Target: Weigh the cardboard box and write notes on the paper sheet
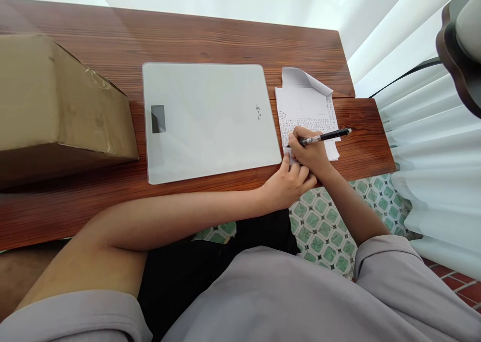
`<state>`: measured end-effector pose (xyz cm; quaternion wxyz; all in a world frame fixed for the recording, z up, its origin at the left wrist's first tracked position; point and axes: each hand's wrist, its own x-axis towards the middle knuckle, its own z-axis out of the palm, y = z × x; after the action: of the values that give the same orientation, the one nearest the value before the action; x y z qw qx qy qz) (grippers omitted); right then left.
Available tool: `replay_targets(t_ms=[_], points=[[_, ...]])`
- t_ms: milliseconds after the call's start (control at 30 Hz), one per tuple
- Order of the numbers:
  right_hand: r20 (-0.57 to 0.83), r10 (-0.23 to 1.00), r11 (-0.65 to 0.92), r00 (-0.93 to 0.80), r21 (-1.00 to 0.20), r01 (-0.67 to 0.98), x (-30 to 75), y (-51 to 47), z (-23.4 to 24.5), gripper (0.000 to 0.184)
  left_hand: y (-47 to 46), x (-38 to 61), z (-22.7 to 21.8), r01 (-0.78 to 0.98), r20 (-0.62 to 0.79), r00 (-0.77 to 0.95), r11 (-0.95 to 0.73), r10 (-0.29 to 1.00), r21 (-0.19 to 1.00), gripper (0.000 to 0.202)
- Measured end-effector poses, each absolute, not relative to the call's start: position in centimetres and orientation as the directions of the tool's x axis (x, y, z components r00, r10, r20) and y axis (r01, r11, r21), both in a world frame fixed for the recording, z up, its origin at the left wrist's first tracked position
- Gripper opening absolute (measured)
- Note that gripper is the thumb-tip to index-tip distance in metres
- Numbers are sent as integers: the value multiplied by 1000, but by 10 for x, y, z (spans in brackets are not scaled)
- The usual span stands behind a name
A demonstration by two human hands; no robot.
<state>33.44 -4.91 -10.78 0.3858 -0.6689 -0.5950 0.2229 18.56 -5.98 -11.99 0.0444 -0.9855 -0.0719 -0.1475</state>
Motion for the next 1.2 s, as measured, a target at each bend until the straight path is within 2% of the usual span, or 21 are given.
replay_targets(t_ms=[167, 333, 467, 533, 633, 700, 800, 867, 1000, 1200], points=[[149, 964, -9, 218, -806, 591, 335, -50, -108, 34, -59, 186, -120, 139, 262, 958, -988, 118, -62, 36], [177, 962, 7, 209, -779, 627, 335, -49, -109, 34, -59, 186, -121, 147, 274, 954, -987, 124, -63, 36], [151, 959, -1, 240, -845, 535, 335, -51, -109, 33, -60, 187, -120, 144, 258, 958, -987, 123, -67, 39], [213, 909, 19, 359, -880, 474, 339, -52, -109, 33, -60, 186, -119, 142, 239, 963, -988, 123, -64, 43], [386, 723, 66, 572, -864, 500, 349, -50, -107, 35, -60, 186, -116, 133, 205, 972, -989, 119, -59, 47], [490, 632, 30, 600, -790, 613, 356, -47, -106, 35, -59, 185, -114, 127, 183, 976, -990, 115, -54, 47], [568, 623, -91, 538, -631, 771, 365, -46, -104, 28, -59, 184, -112, 122, 161, 980, -991, 114, -45, 46], [563, 648, -131, 513, -581, 803, 369, -46, -104, 23, -59, 185, -112, 127, 165, 979, -991, 118, -46, 47], [480, 708, -160, 517, -604, 781, 374, -44, -109, 27, -61, 185, -113, 136, 171, 977, -989, 125, -56, 49], [423, 682, -234, 597, -647, 726, 381, -39, -117, 34, -61, 185, -116, 128, 153, 982, -989, 114, -81, 49]])
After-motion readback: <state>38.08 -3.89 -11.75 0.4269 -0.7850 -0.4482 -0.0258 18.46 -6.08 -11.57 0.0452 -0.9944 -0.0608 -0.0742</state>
